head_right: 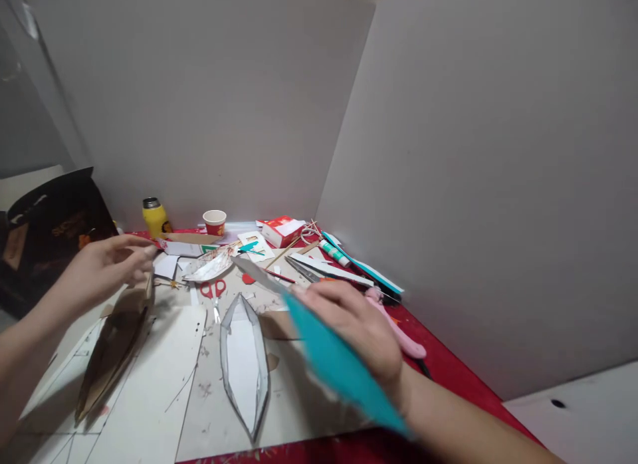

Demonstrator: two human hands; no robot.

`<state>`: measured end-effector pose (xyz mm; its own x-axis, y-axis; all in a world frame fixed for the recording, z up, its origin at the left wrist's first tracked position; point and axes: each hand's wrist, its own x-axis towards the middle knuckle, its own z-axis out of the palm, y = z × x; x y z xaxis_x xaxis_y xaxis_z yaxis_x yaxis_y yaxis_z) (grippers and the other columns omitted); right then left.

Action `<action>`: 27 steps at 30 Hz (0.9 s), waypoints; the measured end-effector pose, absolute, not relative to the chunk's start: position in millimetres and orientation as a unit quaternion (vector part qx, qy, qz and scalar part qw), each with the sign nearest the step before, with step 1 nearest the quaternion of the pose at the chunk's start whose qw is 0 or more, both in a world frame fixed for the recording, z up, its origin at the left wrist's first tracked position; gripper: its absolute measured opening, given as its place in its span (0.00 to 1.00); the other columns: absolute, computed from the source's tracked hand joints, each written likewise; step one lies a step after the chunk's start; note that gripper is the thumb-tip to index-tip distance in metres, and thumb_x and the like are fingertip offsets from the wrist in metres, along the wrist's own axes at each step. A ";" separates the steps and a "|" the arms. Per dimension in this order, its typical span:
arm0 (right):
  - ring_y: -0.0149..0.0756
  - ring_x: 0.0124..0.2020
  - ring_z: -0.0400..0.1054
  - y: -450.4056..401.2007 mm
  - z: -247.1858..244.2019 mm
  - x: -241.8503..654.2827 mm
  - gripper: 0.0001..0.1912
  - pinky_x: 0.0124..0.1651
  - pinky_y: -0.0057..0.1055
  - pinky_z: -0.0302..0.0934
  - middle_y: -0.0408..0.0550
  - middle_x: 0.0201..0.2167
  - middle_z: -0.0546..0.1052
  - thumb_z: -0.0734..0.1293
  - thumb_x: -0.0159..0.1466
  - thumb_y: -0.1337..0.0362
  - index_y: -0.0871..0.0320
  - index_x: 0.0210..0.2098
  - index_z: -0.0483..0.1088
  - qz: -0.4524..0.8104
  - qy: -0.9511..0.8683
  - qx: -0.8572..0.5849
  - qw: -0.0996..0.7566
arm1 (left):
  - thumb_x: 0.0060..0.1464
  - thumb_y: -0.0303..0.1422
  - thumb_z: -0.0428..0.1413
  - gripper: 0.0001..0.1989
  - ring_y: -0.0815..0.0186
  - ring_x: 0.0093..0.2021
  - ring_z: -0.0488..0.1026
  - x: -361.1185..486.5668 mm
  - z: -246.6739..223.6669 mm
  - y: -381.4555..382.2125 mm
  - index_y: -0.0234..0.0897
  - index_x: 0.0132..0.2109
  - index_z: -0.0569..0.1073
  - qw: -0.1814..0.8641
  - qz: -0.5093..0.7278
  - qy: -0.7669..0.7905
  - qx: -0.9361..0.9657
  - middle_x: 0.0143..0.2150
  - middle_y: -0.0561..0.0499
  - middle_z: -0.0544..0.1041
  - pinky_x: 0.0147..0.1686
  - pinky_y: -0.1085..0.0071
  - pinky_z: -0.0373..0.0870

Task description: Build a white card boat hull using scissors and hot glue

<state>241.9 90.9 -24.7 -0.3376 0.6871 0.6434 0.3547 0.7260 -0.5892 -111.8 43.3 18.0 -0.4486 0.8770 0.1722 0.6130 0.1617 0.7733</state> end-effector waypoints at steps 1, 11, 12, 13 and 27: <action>0.43 0.42 0.74 90.4 -23.0 239.2 0.11 0.47 0.39 0.69 0.45 0.40 0.80 0.67 0.62 0.59 0.44 0.44 0.77 0.171 -0.820 -0.300 0.457 | 0.45 0.54 0.58 0.26 0.59 0.26 0.75 -91.6 18.9 38.1 0.36 0.40 0.75 0.258 0.453 0.695 0.495 0.28 0.46 0.78 0.27 0.66 0.70; 0.47 0.52 0.66 79.1 -10.9 214.3 0.26 0.53 0.48 0.63 0.58 0.49 0.73 0.63 0.62 0.73 0.60 0.60 0.63 -0.083 -0.932 -0.055 0.349 | 0.51 0.33 0.62 0.20 0.61 0.35 0.78 -6.1 5.1 6.3 0.39 0.52 0.75 0.679 0.461 0.384 0.423 0.40 0.44 0.81 0.37 0.66 0.73; 0.49 0.57 0.62 80.2 -8.5 219.8 0.29 0.57 0.50 0.60 0.59 0.54 0.70 0.63 0.61 0.72 0.58 0.62 0.60 -0.044 -0.933 -0.072 0.349 | 0.51 0.33 0.63 0.21 0.60 0.37 0.78 -14.3 7.1 9.6 0.40 0.53 0.75 0.671 0.450 0.398 0.434 0.42 0.45 0.81 0.40 0.64 0.73; 0.49 0.61 0.58 82.0 -6.2 225.7 0.32 0.60 0.51 0.57 0.58 0.59 0.66 0.64 0.61 0.71 0.55 0.64 0.56 0.001 -0.927 -0.105 0.359 | 0.49 0.31 0.64 0.22 0.58 0.39 0.78 -22.6 8.8 12.9 0.41 0.53 0.75 0.668 0.426 0.415 0.448 0.44 0.44 0.81 0.42 0.62 0.73; 0.39 0.36 0.75 106.8 -4.1 213.2 0.18 0.42 0.35 0.70 0.48 0.36 0.81 0.76 0.50 0.61 0.57 0.39 0.73 0.706 -0.442 -0.304 0.463 | 0.53 0.40 0.60 0.21 0.56 0.44 0.78 -57.0 14.0 29.0 0.44 0.54 0.74 0.580 0.544 0.455 0.402 0.49 0.45 0.80 0.36 0.68 0.78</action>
<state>213.2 106.8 -4.1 -0.3868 0.9219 -0.0209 -0.3838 -0.1815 -0.9054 -57.0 29.0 14.0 -0.0054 0.9959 -0.0900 -0.2652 0.0854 0.9604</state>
